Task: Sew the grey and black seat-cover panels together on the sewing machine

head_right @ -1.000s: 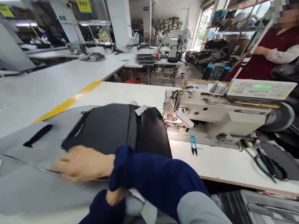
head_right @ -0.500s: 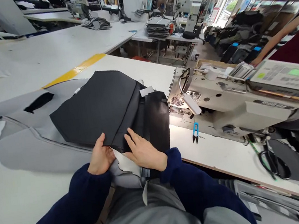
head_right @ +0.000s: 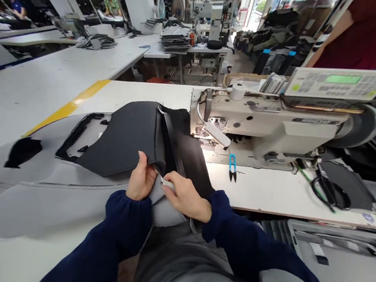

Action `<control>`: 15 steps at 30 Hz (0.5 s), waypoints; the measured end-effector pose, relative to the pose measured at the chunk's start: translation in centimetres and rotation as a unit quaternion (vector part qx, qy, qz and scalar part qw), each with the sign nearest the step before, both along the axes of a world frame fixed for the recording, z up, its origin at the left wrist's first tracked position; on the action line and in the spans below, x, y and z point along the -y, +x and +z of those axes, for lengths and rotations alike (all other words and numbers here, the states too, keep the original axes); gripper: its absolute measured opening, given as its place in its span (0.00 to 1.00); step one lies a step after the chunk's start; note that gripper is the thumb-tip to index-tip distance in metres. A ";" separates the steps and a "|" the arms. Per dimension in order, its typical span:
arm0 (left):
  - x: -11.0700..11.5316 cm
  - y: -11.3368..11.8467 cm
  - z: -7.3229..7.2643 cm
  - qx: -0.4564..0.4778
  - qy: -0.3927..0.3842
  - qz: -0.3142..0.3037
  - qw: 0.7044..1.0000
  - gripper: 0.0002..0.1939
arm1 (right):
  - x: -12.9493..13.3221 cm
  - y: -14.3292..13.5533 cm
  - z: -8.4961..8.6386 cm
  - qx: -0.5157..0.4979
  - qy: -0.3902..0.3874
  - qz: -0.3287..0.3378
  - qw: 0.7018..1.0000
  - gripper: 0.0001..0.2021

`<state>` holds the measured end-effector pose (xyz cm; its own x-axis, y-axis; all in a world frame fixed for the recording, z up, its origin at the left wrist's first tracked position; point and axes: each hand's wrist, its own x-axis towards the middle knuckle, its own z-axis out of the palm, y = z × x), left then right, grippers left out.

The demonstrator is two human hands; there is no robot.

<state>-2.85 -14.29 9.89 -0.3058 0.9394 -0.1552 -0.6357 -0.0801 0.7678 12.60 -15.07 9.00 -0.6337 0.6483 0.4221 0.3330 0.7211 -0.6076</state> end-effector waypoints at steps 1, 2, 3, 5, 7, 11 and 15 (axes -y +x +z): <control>-0.7 0.3 -0.2 -0.006 -0.006 0.002 1.000 0.25 | -0.2 -0.1 0.0 0.042 0.041 -0.013 0.998 0.07; -1.3 0.6 -0.5 -0.011 -0.018 0.006 1.000 0.26 | -0.4 -0.3 0.1 0.095 0.081 -0.021 0.992 0.08; -1.6 0.9 -0.6 -0.019 -0.041 0.009 0.999 0.26 | -0.6 -0.5 0.1 0.152 0.112 -0.025 0.982 0.08; -1.8 1.4 -0.8 -0.056 -0.105 0.001 0.993 0.24 | -1.0 -1.3 0.1 0.239 0.148 -0.025 0.959 0.07; -1.5 1.7 -0.7 -0.106 -0.170 -0.023 0.979 0.20 | -1.1 -2.0 0.2 0.283 0.159 -0.010 0.946 0.07; -1.1 1.6 -0.5 -0.128 -0.241 -0.006 0.962 0.18 | -1.3 -1.5 0.7 0.276 0.156 0.040 0.948 0.09; -2.3 1.0 -0.8 -0.038 -0.117 0.010 0.992 0.13 | -3.4 3.8 2.3 0.047 0.231 -0.008 0.972 0.14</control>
<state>-1.80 -11.99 9.09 -0.3437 0.8740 -0.3436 -0.5758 0.0929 0.8123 16.36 -11.66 11.34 -0.6758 0.4137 0.6101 0.3845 0.9040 -0.1871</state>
